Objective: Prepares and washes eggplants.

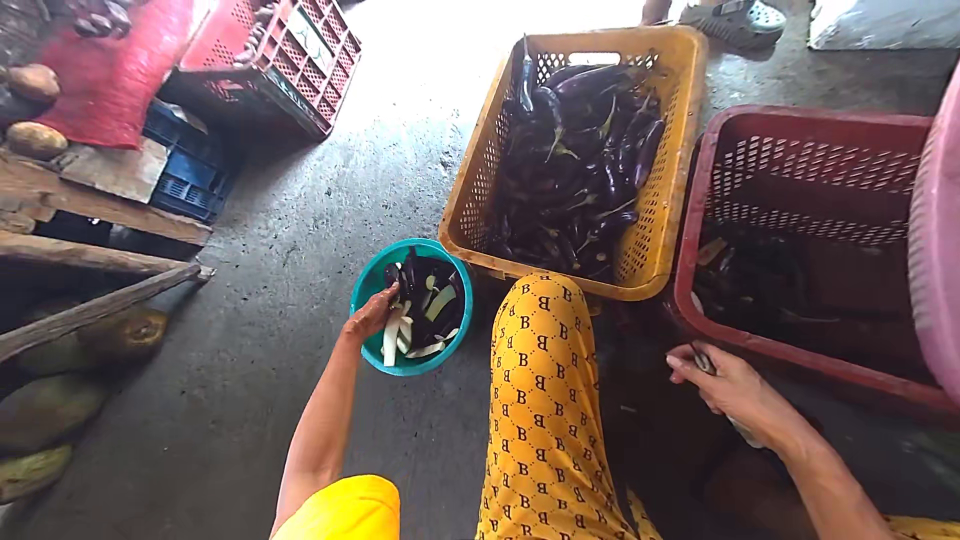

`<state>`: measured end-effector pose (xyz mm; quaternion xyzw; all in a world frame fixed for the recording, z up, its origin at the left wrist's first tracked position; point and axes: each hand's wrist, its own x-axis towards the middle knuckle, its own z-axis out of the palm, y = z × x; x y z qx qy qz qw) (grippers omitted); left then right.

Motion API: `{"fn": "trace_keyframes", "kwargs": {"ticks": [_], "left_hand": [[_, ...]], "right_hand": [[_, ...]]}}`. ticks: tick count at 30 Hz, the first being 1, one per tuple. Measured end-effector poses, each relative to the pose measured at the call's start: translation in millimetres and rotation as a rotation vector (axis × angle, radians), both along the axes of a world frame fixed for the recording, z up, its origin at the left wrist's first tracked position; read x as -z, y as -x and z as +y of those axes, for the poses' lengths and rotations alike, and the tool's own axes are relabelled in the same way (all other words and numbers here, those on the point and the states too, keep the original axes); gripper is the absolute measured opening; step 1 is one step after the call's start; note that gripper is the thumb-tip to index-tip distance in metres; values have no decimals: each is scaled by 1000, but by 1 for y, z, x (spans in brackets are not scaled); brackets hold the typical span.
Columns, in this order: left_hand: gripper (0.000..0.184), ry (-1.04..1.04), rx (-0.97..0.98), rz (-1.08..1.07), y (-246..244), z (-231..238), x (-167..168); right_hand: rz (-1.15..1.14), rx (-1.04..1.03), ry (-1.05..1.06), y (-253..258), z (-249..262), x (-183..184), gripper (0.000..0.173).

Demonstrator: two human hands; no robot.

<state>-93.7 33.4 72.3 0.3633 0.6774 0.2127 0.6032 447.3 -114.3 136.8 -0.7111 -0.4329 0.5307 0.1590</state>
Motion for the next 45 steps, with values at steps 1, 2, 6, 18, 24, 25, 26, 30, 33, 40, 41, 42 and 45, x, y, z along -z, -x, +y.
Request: {"fn": "trace_keyframes", "kwargs": {"ticks": [1,2,6,18,24,25,26,30,33,40,41,42,45], "left_hand": [[48,-36,78,63,-6,-3,-8],[48,-73,159,154,-15,-6,-17],[62,-57,486,600,-55,-12,-44],[61,-986,1096,819,-49,-18,89],[61,-581,1059,898,-49,-17,101],[60,-423,1018,876,-52,-19,96],[58,-287,941,848,-53,-24,90],[43,294,1030,904,-60,-40,45],[47,306,1040,907,-75,-31,24],[32,-140,873,602,-54,-13,-12],[35,-194,801,580,-54,-20,-12],[45,-267,752,595,-56,-28,-8],[83,-560,745,851,-62,-52,22]], "right_hand": [[1,-5,-1,1,0,0,21],[0,-9,-4,1,0,0,22],[-14,-16,-20,1,-1,-4,22],[-42,10,2,-6,-3,2,21],[-71,-23,23,-4,-1,6,23],[-71,-24,23,-4,-1,5,23],[-72,-26,25,-3,-1,5,22],[-74,-25,8,-4,0,1,22],[-72,-24,3,-4,1,-1,23],[-70,-63,-9,-3,1,1,25],[-69,-63,-12,-3,0,1,25],[-66,-59,-14,-3,1,1,25],[-59,-46,-17,-4,0,0,23]]}}
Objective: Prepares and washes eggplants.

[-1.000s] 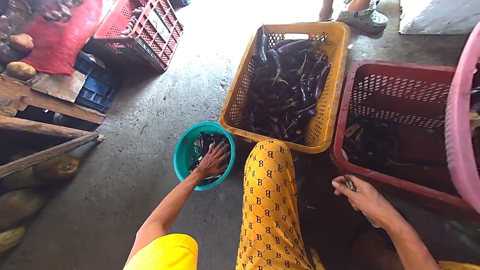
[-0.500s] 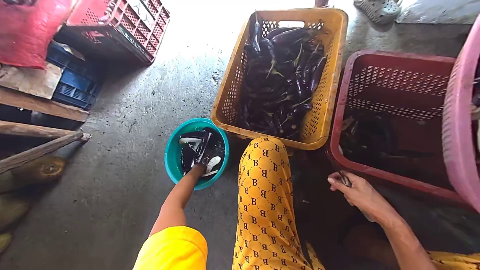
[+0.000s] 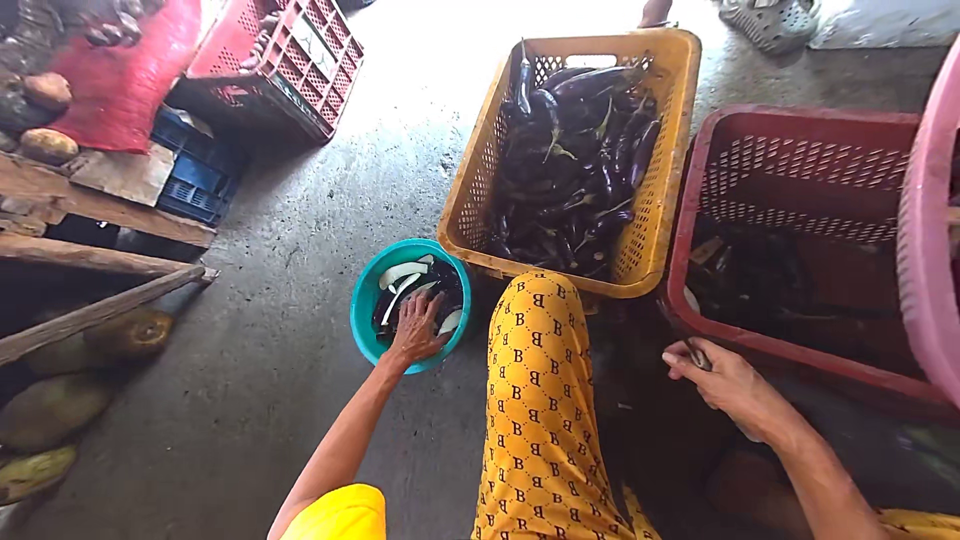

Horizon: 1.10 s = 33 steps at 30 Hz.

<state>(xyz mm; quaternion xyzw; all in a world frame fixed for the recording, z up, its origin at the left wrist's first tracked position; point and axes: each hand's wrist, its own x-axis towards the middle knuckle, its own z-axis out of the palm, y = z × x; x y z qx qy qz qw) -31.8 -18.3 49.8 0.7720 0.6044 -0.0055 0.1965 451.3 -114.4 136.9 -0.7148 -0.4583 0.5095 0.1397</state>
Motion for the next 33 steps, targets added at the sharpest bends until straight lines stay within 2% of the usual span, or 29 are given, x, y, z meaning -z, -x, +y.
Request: {"fn": "trace_keyframes", "kwargs": {"ticks": [2,3,6,10,16,20,24,26,28,30,33], "left_hand": [[97,-198,7,68,5,-2,25],[103,-226,-33,103,7,2,33],[112,-222,-181,158,13,23,48],[121,-193,-333,180,15,57,51],[100,-157,-391,182,12,65,67],[88,74,-450,172,7,75,56],[68,365,-467,221,14,86,56],[59,401,-446,174,22,88,68],[50,442,-438,158,19,83,65],[50,487,-508,145,10,77,61],[52,441,-563,91,3,63,63]], "right_hand": [[-11,-3,-6,-1,-1,-2,24],[-23,-12,-10,-1,-2,-4,24],[-64,-77,-48,-4,-5,-20,26],[-126,-138,-172,-15,-11,-52,29],[-218,-168,-290,-58,-14,-80,43],[-203,-104,-315,-79,-11,-75,38],[-176,-26,-334,-72,-9,-69,36],[-155,-15,-322,-66,-9,-70,31],[-145,-15,-303,-63,-8,-72,27],[-151,-14,-292,-64,-8,-71,25],[-144,-4,-311,-66,-8,-70,25]]}}
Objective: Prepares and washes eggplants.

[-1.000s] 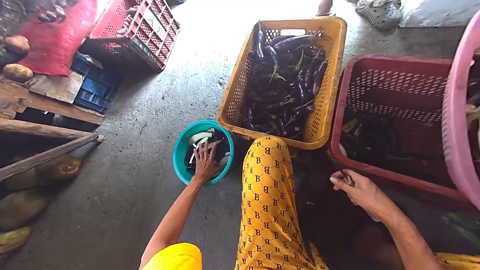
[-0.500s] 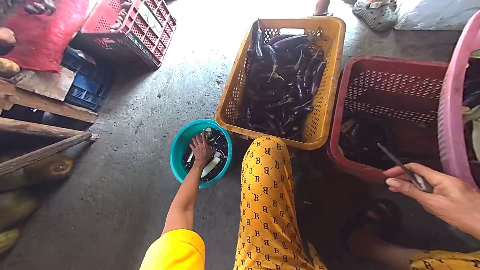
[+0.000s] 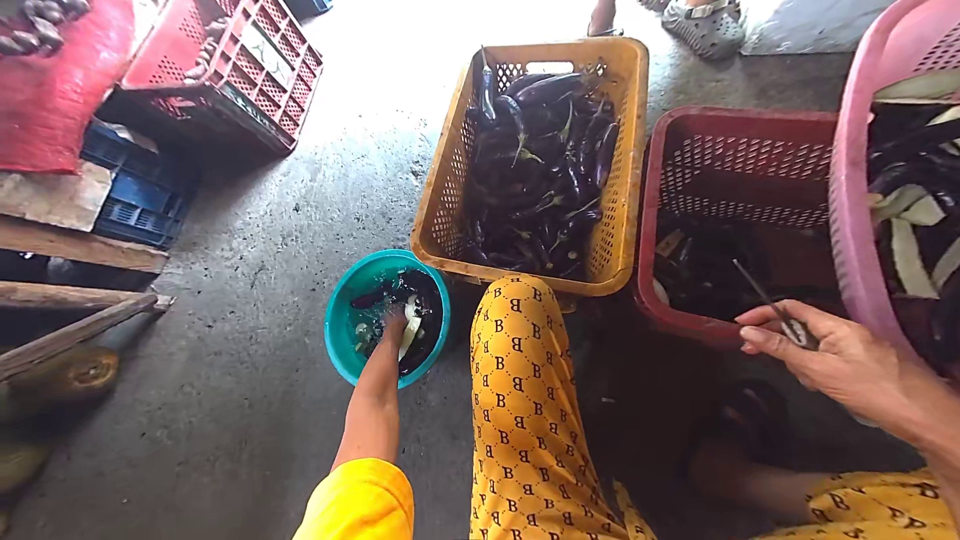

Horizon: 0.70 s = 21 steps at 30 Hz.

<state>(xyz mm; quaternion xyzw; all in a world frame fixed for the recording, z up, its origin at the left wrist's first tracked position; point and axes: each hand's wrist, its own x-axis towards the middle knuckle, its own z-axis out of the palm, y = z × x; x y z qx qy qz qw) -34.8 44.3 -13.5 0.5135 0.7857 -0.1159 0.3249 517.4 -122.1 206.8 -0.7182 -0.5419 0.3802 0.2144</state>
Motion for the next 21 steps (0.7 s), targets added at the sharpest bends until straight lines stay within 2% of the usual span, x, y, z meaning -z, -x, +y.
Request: {"fn": "trace_keyframes", "kwargs": {"ticks": [4,8,11,13,15,18,21], "left_hand": [[49,-122,51,83,-10,-9,-21],[49,-222,-22,191,-19,-3,-42],[52,-315,-97,124,-15,-2,-59],[60,-416,-141,48,-6,-4,-64],[66,-529,-178,-36,4,-9,-68],[62,-700,-215,-143,10,-17,-83],[57,-828,-252,-205,15,-19,-103]], "right_hand": [[7,3,-22,-2,-1,-3,27],[17,28,-59,-3,-4,-12,27],[-29,21,-81,-9,-8,-16,30],[-74,-9,-121,-18,-8,-18,32],[-103,-45,-184,-25,-6,-25,25],[-135,-103,-264,-41,4,-39,22],[-143,-117,-353,-71,14,-28,27]]}}
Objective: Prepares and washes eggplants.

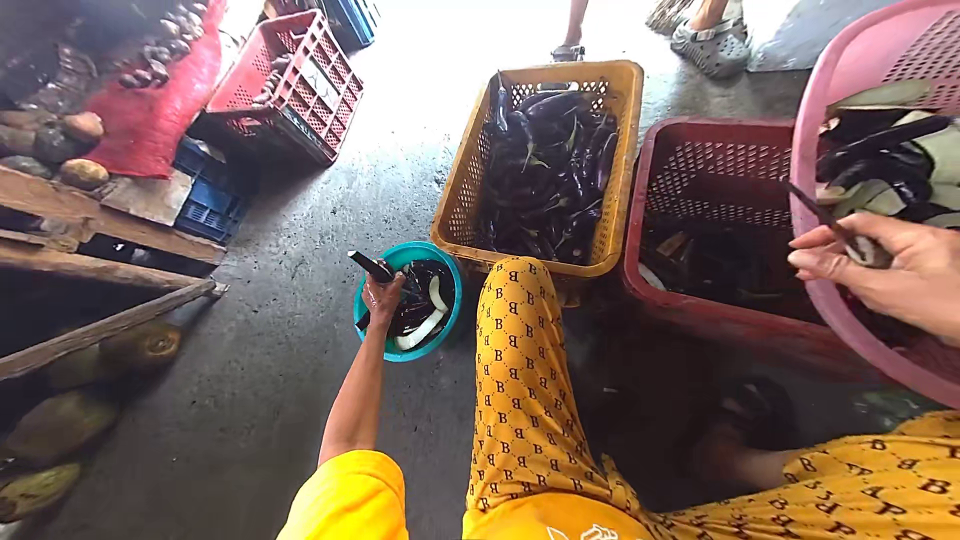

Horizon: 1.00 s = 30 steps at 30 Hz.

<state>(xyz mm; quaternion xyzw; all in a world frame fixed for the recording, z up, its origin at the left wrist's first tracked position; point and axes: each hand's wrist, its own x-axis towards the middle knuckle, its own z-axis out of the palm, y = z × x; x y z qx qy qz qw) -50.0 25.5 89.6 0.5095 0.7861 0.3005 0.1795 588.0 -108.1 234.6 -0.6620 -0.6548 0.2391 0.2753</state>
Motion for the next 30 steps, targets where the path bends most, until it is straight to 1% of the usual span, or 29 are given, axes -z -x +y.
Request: {"fn": "trace_keyframes", "kwargs": {"ticks": [3,6,8,10,13,17,19,22,24,26,28,30], "left_hand": [[55,-101,-24,-111,4,0,-8],[58,-254,-58,-269,7,3,-14],[62,-306,-87,-357,1,2,-16],[64,-324,-90,-386,-6,4,-19],[58,-313,-71,-341,-11,2,-22],[53,-241,-51,-287,-17,8,-17],[50,-200,-73,-246,-20,11,-17],[53,-204,-50,-210,-30,18,-32],[56,-261,29,-213,-53,32,-55],[60,-307,133,-227,-87,51,-87],[61,-330,238,-299,-136,74,-119],[52,-313,326,-455,-200,94,-142]], "right_hand": [[39,90,22,3,-2,-5,20],[-29,127,19,11,-8,-7,21],[-82,132,-17,14,-15,-14,23],[-94,134,-48,16,-19,-21,24],[-144,156,-67,13,-25,-26,28],[-221,260,48,7,-29,-38,42],[-251,295,73,4,-33,-43,45],[-261,348,79,-2,-36,-48,46],[-254,404,59,-12,-40,-52,47],[-246,478,59,-20,-41,-56,48],[-227,544,69,-26,-40,-60,49],[-180,602,75,-27,-40,-65,50]]}}
